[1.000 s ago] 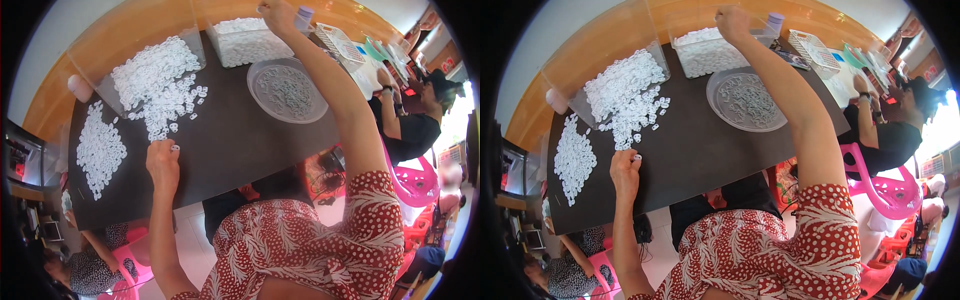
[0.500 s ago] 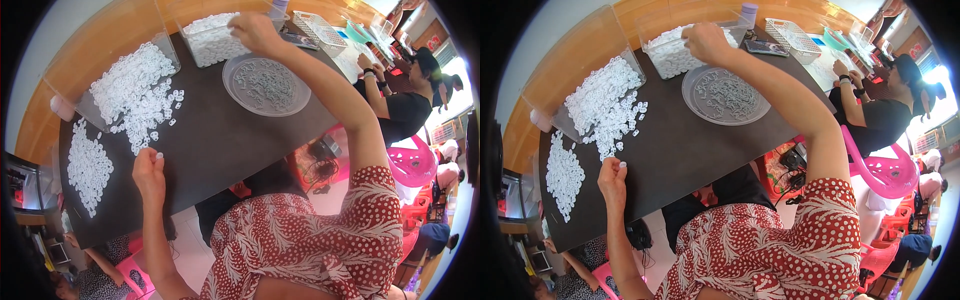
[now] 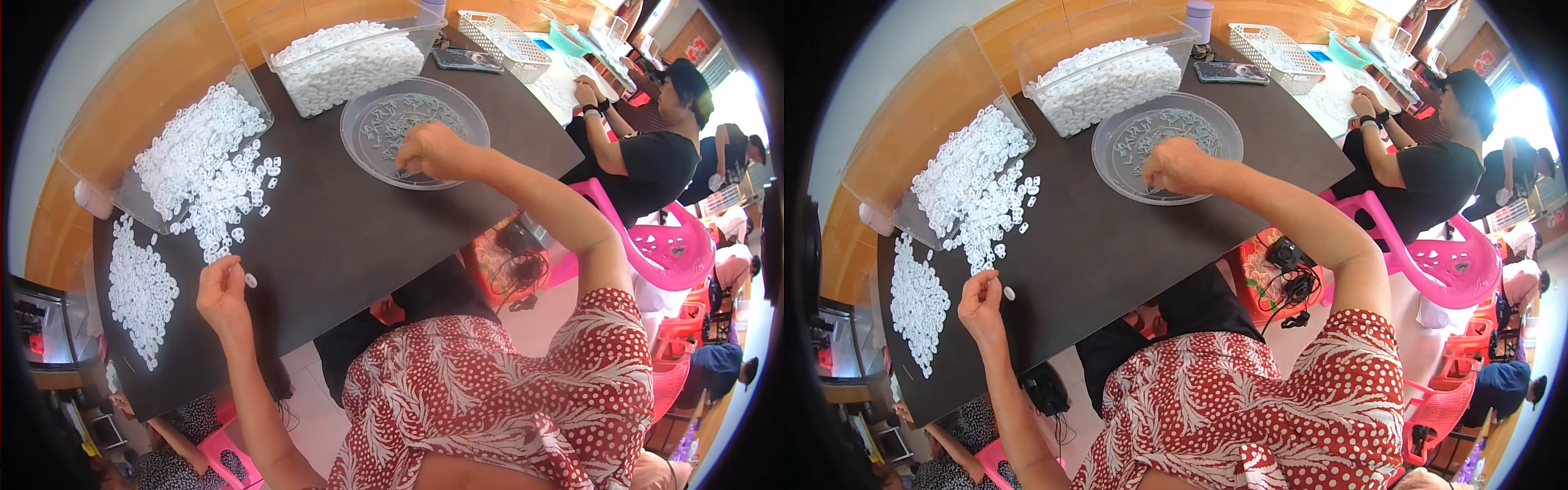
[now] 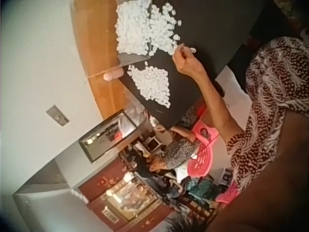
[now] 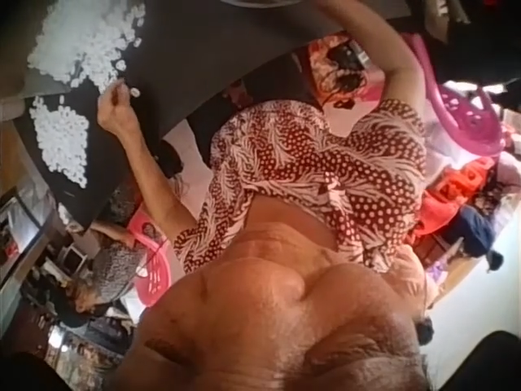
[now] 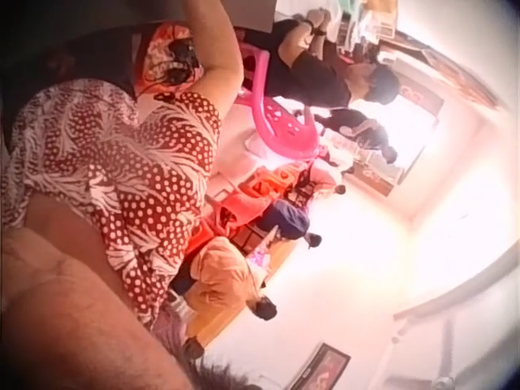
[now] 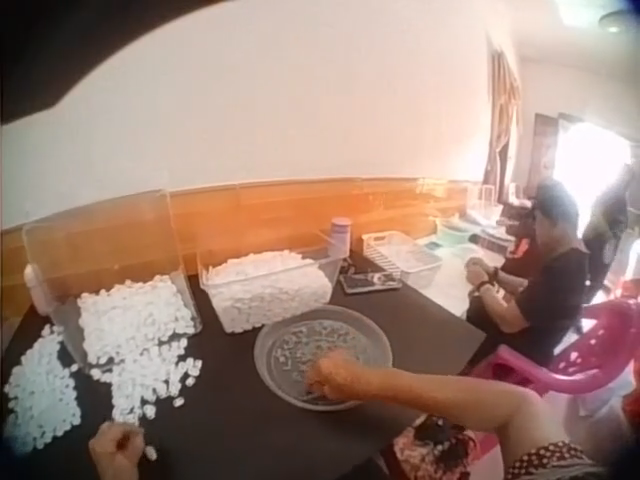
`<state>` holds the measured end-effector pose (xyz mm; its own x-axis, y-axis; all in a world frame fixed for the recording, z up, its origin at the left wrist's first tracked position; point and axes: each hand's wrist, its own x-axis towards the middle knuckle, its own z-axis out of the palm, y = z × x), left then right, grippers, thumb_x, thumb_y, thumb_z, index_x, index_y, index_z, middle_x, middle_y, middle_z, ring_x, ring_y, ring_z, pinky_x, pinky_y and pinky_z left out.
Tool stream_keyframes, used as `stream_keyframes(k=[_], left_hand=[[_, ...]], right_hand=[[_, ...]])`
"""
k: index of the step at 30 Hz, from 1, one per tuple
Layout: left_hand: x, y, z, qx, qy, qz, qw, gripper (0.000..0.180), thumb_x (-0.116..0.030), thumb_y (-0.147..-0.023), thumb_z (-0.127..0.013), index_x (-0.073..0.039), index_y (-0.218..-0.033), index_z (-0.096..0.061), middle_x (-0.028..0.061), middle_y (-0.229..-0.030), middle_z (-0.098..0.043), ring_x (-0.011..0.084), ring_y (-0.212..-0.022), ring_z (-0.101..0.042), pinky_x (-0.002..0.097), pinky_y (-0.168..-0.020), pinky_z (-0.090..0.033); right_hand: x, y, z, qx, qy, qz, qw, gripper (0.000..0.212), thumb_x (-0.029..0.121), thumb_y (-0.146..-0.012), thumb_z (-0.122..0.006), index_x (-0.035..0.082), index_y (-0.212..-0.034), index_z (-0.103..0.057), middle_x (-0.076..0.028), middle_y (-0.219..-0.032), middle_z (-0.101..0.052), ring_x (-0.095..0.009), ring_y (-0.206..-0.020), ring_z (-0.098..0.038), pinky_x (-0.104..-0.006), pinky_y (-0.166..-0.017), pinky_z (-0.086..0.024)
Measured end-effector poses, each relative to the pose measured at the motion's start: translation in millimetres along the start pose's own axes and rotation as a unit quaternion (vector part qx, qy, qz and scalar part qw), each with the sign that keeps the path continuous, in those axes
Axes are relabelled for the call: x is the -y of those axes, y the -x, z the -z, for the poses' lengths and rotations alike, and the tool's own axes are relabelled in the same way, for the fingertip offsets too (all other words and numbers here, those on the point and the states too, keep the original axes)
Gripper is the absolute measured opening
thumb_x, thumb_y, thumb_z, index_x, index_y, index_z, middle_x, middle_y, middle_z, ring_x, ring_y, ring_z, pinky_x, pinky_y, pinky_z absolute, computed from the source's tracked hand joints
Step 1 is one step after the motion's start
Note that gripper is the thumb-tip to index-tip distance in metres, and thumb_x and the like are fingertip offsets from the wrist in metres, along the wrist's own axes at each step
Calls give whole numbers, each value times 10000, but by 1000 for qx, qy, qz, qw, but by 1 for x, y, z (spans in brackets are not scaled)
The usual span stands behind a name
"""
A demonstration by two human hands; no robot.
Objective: The recorder is manually assembling small white plastic components by inserting metal pins at a workshop table.
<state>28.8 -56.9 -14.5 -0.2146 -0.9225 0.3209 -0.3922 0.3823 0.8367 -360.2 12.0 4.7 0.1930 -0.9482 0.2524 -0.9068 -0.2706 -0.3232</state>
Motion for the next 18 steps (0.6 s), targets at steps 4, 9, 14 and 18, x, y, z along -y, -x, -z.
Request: stream_keyframes(k=[4,9,14,18], left_hand=[[-12,7,0,4,119,130,984,72,-34,-842,-607,-13,-906,-633,-8,-794,-583,65,-689,-528,198,-573,-399],[-24,25,-5,-13,175,119,977,71,-52,-841,-622,-16,-902,-626,-14,-773,-580,51,-668,-521,178,-562,-386],[-32,37,-21,-6,126,98,987,70,-38,-842,-622,9,-893,-614,3,-814,-586,70,-754,-539,208,-700,-445],[-31,43,-28,-6,146,86,985,59,-31,-841,-623,7,-885,-614,-1,-805,-582,66,-743,-533,200,-686,-439]], right_hand=[[0,-3,3,-54,10,9,998,96,93,-635,-643,91,-728,-669,-121,-683,-624,-316,-707,-610,-428,-604,-463],[11,-5,-1,-10,-9,-1,1000,72,112,-641,-633,49,-675,-625,-148,-677,-610,-346,-712,-597,-449,-608,-453],[13,-8,-15,-15,54,9,998,132,121,-657,-604,9,-606,-556,-187,-659,-585,-388,-701,-580,-475,-607,-441],[14,-14,-18,70,66,-29,995,104,98,-679,-576,10,-631,-548,-182,-679,-572,-385,-716,-565,-466,-622,-436]])
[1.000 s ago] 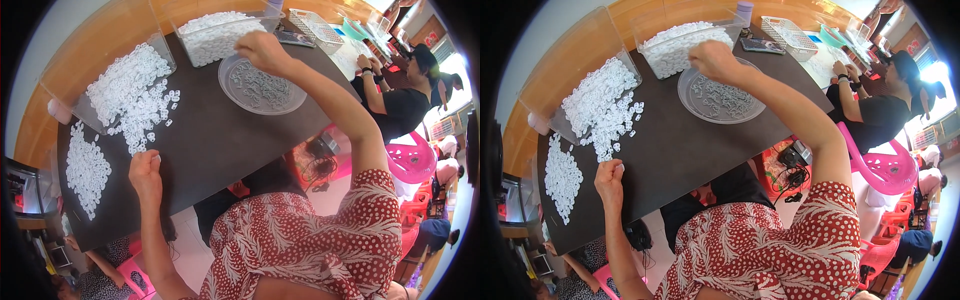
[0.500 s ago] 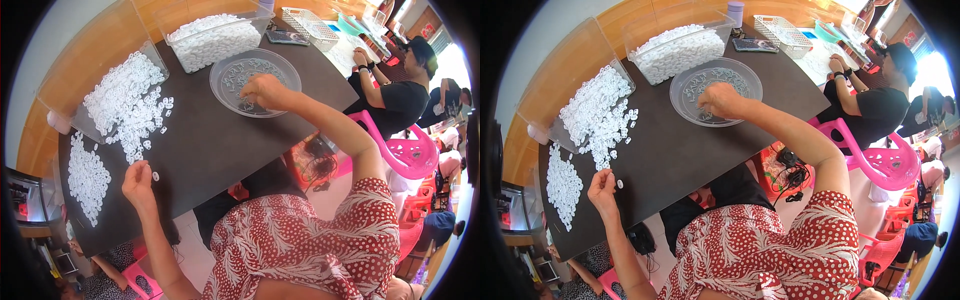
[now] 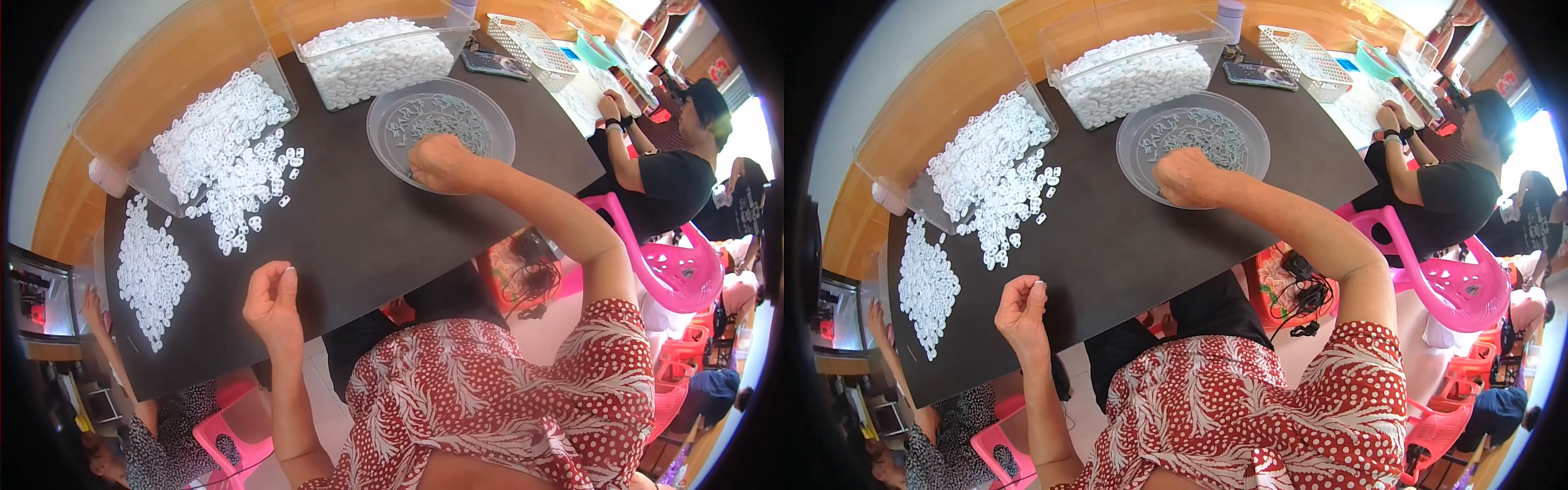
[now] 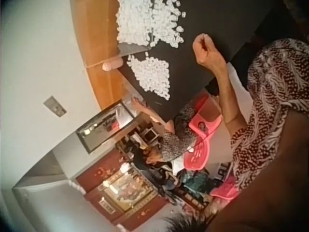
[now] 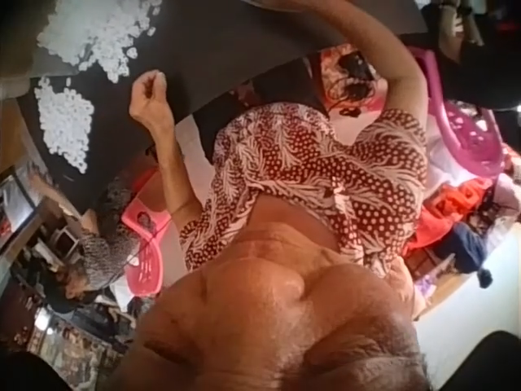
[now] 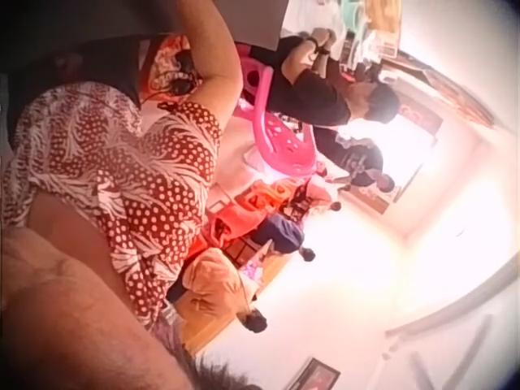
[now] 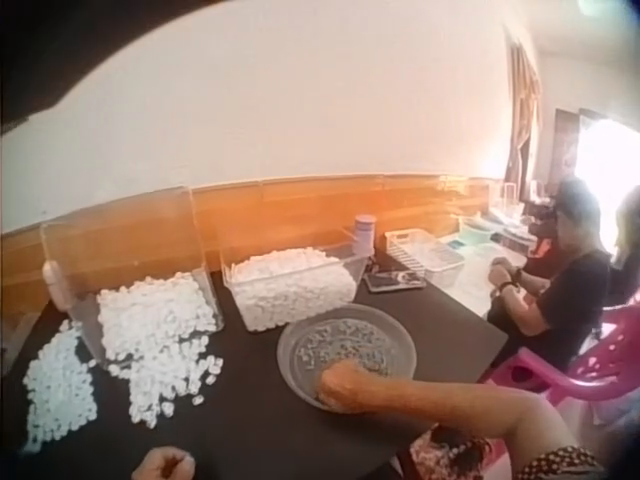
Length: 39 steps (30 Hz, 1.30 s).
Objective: The recorder is manually assembling small white plastic components by inserting metal pins at a workshop table.
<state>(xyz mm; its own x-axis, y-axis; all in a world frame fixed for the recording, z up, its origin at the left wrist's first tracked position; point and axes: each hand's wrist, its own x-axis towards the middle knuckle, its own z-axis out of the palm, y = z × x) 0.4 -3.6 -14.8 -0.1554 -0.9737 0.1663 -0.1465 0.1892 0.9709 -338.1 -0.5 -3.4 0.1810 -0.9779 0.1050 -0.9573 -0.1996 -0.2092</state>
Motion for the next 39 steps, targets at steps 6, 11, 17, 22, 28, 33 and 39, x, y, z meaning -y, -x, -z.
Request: stream_keyframes(k=[6,11,17,22,28,33,39], left_hand=[[-12,8,-11,23,109,40,993,49,-34,-838,-630,0,-872,-615,-4,-786,-581,45,-682,-502,174,-609,-401],[-11,11,-19,18,127,39,991,67,-43,-830,-637,-7,-884,-622,33,-767,-623,64,-621,-538,175,-524,-404],[-14,16,-21,13,144,60,988,57,-28,-830,-632,2,-876,-617,46,-756,-622,73,-614,-541,182,-525,-413],[-15,19,-23,13,163,74,984,52,-24,-832,-627,9,-872,-619,55,-749,-622,79,-611,-545,187,-525,-415],[-11,22,-24,10,183,75,980,56,-27,-823,-635,10,-866,-626,59,-738,-624,86,-605,-548,193,-524,-416],[-12,23,-24,15,203,76,976,57,-25,-820,-637,11,-864,-628,61,-744,-627,87,-606,-549,196,-521,-415],[-10,23,-25,14,212,85,974,60,-21,-818,-639,12,-866,-626,65,-741,-628,88,-596,-546,196,-519,-414]], right_hand=[[-4,3,-3,-70,-56,8,996,90,71,-659,-548,5,-599,-541,-207,-644,-567,-410,-668,-566,-473,-583,-437],[6,3,11,-107,-61,-35,992,40,50,-667,-551,12,-655,-558,-198,-668,-583,-397,-682,-574,-464,-598,-443],[8,3,18,-130,-214,-72,965,51,34,-715,-553,2,-740,-583,-180,-708,-599,-366,-719,-588,-423,-629,-452],[7,3,18,-93,-184,-34,978,38,24,-724,-554,1,-743,-577,-155,-716,-603,-342,-678,-576,-404,-622,-442],[10,-1,16,-175,-154,25,972,35,40,-731,-571,9,-741,-584,-127,-669,-596,-273,-649,-591,-353,-597,-439],[-1,-3,12,-135,-351,-110,920,75,63,-744,-593,-11,-735,-600,-76,-638,-609,-127,-603,-571,-277,-566,-446],[4,0,16,-110,-417,-192,882,132,94,-769,-602,-31,-725,-602,-61,-643,-619,-104,-584,-559,-245,-544,-450]])
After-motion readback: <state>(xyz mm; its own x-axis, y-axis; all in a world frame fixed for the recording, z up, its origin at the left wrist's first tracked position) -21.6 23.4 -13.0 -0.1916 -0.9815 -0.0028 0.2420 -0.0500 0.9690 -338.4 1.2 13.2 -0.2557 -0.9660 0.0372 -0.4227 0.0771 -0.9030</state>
